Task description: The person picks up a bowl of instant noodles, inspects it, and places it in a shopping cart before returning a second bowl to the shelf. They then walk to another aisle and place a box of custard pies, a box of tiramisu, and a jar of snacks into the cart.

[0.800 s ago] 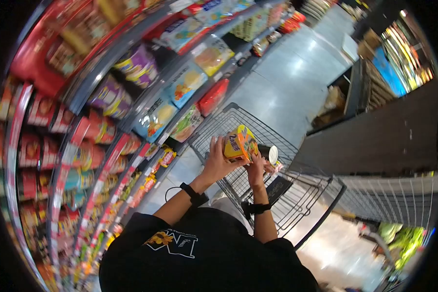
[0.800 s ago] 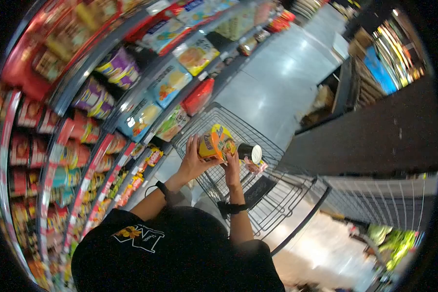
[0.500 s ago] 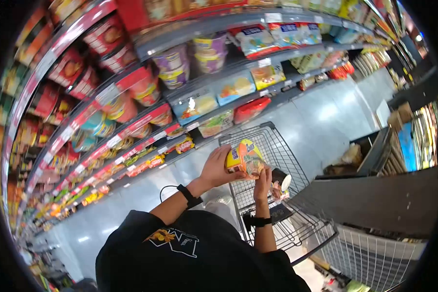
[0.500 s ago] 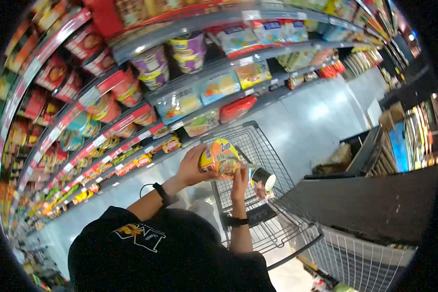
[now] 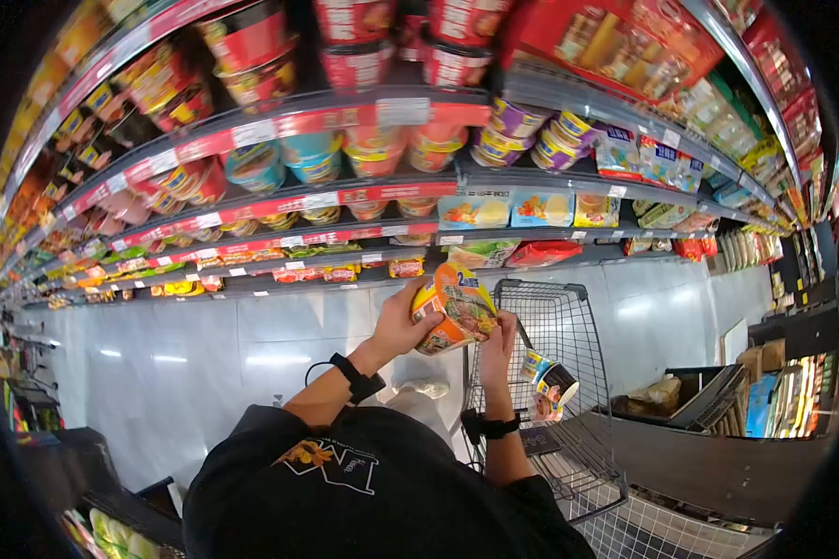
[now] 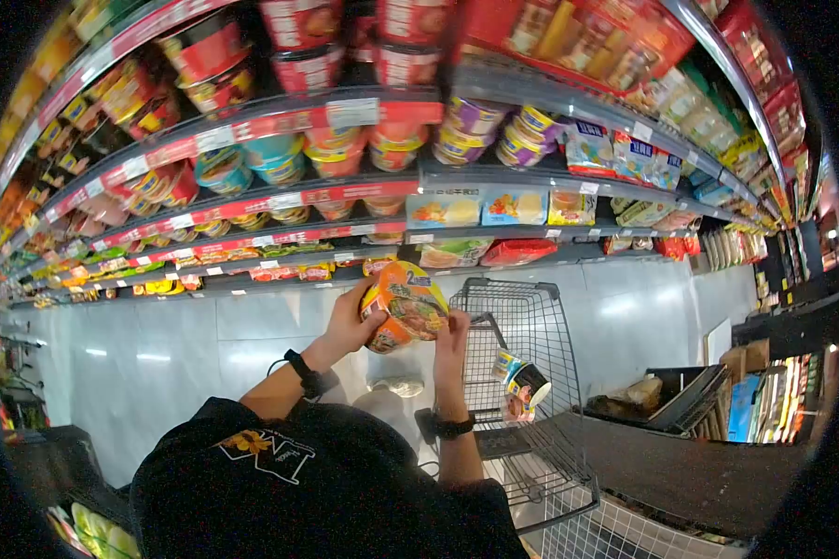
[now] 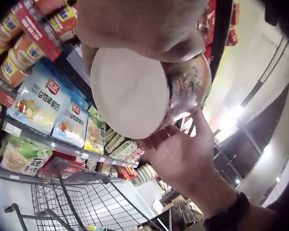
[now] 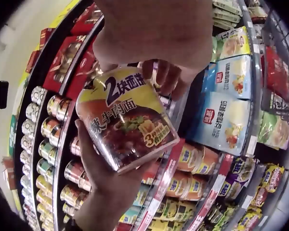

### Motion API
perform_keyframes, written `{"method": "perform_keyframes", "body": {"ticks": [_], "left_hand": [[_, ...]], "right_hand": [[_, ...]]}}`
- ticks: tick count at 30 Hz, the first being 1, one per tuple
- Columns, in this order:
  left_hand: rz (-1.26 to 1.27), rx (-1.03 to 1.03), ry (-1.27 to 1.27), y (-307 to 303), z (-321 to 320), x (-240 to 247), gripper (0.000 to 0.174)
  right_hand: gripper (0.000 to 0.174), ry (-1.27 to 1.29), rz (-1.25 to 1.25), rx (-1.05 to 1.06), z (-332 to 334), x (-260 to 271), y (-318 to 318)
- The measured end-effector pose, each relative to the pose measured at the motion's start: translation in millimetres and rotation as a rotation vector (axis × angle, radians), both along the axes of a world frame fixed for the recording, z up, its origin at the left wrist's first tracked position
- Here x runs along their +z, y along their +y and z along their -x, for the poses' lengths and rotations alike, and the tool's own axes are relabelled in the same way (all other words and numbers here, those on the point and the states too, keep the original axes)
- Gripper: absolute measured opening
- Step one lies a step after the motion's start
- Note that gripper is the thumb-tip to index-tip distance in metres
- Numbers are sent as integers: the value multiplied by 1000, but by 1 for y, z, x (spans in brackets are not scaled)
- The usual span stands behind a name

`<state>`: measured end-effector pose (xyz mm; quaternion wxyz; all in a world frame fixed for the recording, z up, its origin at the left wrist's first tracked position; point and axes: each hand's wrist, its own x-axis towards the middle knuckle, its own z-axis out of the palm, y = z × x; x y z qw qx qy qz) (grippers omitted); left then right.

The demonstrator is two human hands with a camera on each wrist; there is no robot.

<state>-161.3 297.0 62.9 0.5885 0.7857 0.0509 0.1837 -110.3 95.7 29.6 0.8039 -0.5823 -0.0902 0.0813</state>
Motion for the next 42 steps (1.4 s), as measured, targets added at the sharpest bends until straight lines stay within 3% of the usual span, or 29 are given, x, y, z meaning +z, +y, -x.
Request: {"method": "perform_keyframes", "body": {"ticks": [1, 5, 6, 10, 16, 19, 23, 31, 42], "left_hand": [[-4, 29, 5, 15, 14, -3, 71], [126, 68, -22, 64, 71, 1, 64], [139, 85, 18, 74, 85, -1, 63], [173, 84, -73, 101, 132, 6, 58], [251, 87, -108, 137, 199, 17, 57], [238, 140, -123, 142, 222, 11, 57], [329, 172, -155, 139, 248, 9, 55], [483, 150, -247, 108, 302, 4, 53], [464, 163, -144, 75, 385, 10, 44]], "right_hand": [[12, 18, 32, 8, 12, 7, 15], [70, -105, -143, 187, 59, -18, 62], [94, -80, -4, 189, 74, -3, 76], [104, 6, 16, 271, 123, -18, 106], [102, 31, 69, 419, 182, 7, 138], [96, -2, 218, 537, 196, 16, 150], [91, -60, 295, 545, 218, 47, 160], [93, -106, 341, 624, 265, 55, 130], [94, -99, 331, 696, 332, 48, 94]]}}
